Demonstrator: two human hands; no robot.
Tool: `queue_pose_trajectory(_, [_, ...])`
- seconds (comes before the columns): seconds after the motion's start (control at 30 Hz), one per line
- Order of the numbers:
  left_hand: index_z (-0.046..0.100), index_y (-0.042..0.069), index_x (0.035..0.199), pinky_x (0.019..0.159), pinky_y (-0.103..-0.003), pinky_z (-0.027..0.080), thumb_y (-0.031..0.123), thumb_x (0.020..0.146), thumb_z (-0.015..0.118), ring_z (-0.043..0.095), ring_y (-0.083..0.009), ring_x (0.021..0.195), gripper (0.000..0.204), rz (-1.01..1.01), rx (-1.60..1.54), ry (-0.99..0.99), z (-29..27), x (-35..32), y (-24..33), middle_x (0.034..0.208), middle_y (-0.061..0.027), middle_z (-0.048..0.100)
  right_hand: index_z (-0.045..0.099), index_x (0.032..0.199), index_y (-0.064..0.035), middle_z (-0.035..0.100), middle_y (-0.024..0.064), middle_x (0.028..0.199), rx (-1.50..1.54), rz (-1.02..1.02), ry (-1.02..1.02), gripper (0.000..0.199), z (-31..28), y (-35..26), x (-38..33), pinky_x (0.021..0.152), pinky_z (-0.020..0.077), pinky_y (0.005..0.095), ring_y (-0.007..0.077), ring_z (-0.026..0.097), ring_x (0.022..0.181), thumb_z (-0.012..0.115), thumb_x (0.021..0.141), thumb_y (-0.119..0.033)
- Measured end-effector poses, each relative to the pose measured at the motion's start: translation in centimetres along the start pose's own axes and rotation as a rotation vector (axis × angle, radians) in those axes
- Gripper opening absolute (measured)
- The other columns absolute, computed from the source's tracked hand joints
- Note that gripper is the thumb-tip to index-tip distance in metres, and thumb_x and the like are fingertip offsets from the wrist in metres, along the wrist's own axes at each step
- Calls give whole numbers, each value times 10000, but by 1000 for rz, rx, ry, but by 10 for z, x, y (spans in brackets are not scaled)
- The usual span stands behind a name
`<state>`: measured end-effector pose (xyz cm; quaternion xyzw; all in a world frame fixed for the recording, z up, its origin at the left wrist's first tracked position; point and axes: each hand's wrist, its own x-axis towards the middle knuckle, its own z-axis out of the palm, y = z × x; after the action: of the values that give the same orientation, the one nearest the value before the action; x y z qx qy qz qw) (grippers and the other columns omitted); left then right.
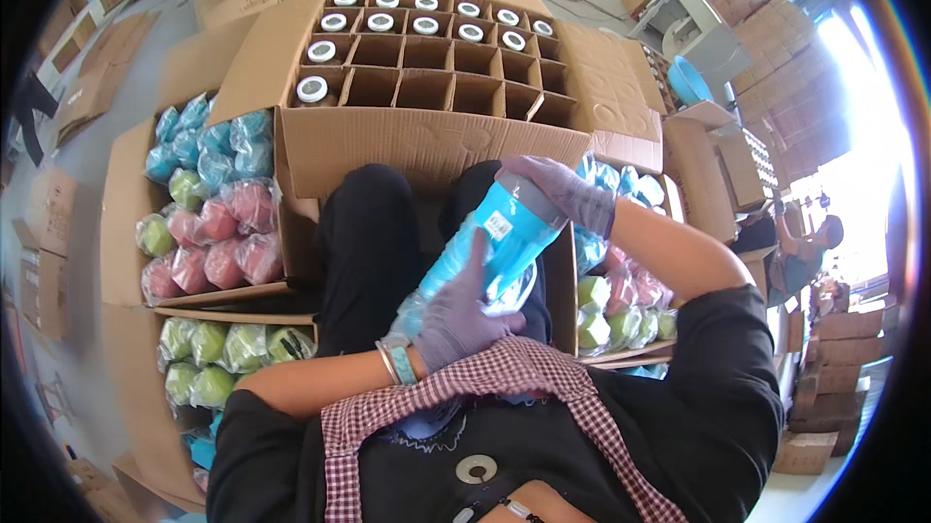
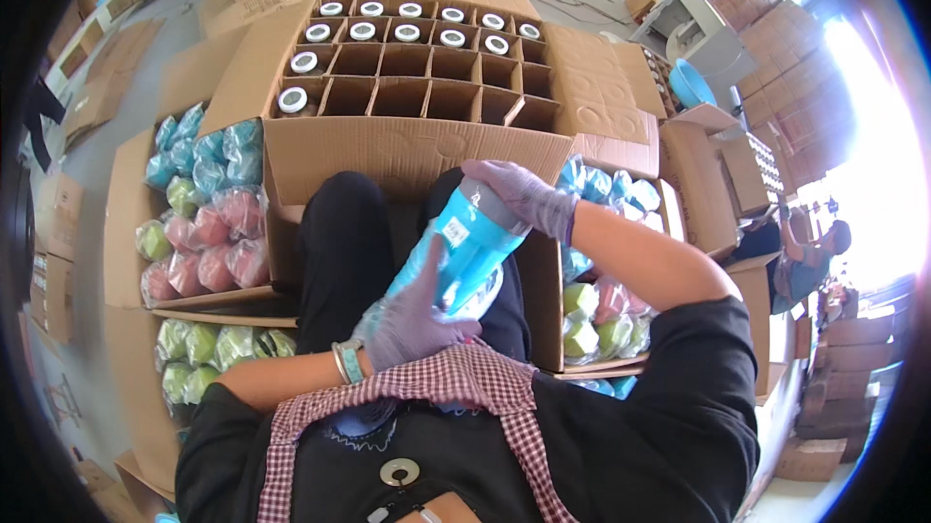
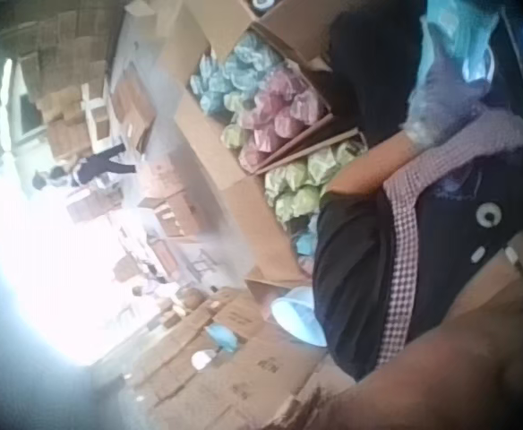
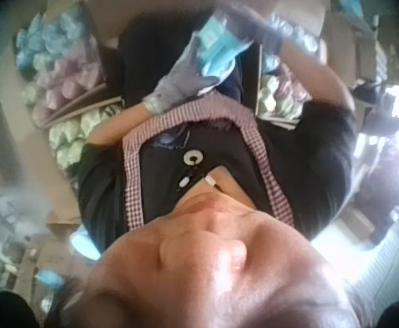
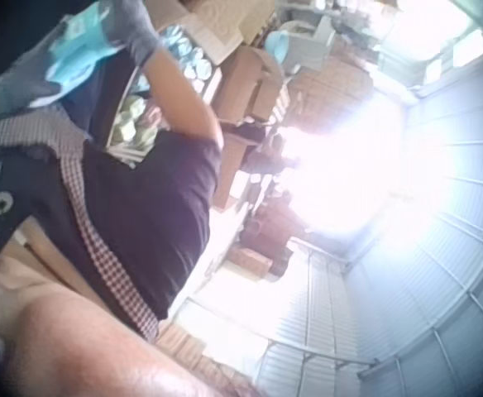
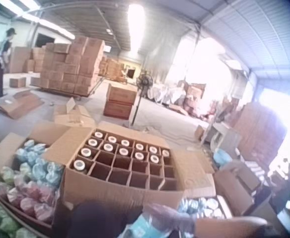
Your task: The person assembles water bottles by picking up plastic-wrapped bottles, removing the plastic, and screwing on lids. They handle green and blue bottles, placing the lids from a cardboard box onto the bottles and tightening them by hand.
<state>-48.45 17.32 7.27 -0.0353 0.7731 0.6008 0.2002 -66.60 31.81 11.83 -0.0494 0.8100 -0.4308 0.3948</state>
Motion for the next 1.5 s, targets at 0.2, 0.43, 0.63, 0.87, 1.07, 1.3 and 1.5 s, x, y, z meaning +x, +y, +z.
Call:
queue_pose_trajectory(0.2, [374, 62, 1571, 1102, -360, 457, 46, 792, 852, 597, -199, 1252, 914, 243, -765, -424, -92, 17, -49, 1382, -118, 601, 599, 1365, -115, 528, 177, 1415, -891, -1295, -351, 721, 16, -58, -69, 1051, 448, 499, 412, 475, 1344, 819, 762, -444])
queue_pose_trajectory(0.43, [450, 13, 1514, 1036, -360, 488, 62, 803, 821, 623, -205, 1183, 803, 73, -543, 165, -16, 29, -39, 1332, -109, 636, 697, 1106, -23, 652, 134, 1172, -565, -830, -126, 298, 2, -15, -5, 1003, 500, 389, 275, 644, 1109, 651, 868, -197])
queue_pose_trajectory(0.63, [403, 20, 1552, 1088, -334, 438, 81, 761, 889, 561, -157, 1254, 931, 239, -941, -320, -80, 2, -48, 1437, -80, 576, 718, 1064, -67, 626, 114, 1167, -672, -1106, -239, 231, -25, -66, -58, 991, 514, 402, 296, 621, 1134, 744, 837, -98])
queue_pose_trajectory(0.87, [421, 26, 1544, 1100, -340, 431, 149, 697, 940, 581, -142, 1223, 1001, 313, -624, -531, -90, 8, -68, 1391, -70, 623, 692, 894, -96, 615, 57, 976, -1312, -1411, -444, 227, 4, -91, -105, 766, 564, 389, 213, 664, 935, 818, 740, -204])
queue_pose_trajectory(1.07, [384, -3, 1552, 1137, -361, 403, 183, 717, 933, 546, -171, 1294, 1016, 265, -825, -444, -80, -3, -60, 1434, -85, 589, 679, 890, -37, 658, 109, 922, -1472, -957, -211, 223, 22, -84, -119, 727, 585, 401, 264, 712, 833, 696, 864, -258])
queue_pose_trajectory(1.3, [72, 58, 1632, 1102, -389, 425, 262, 839, 807, 574, -328, 1320, 1101, 298, -59, 105, -23, -19, -61, 1419, -245, 564, 701, 910, -10, 681, 167, 823, -1184, -554, 26, 306, -1, -55, -62, 821, 568, 419, 339, 704, 858, 656, 912, -313])
queue_pose_trajectory(1.5, [68, 28, 1631, 1118, -380, 399, 168, 870, 745, 504, -330, 1388, 1028, 462, -138, 200, -45, -33, -69, 1513, -268, 449, 639, 1144, 10, 674, 34, 988, 158, -666, 268, 255, 5, 48, -13, 892, 527, 320, 146, 638, 948, 592, 894, -10])
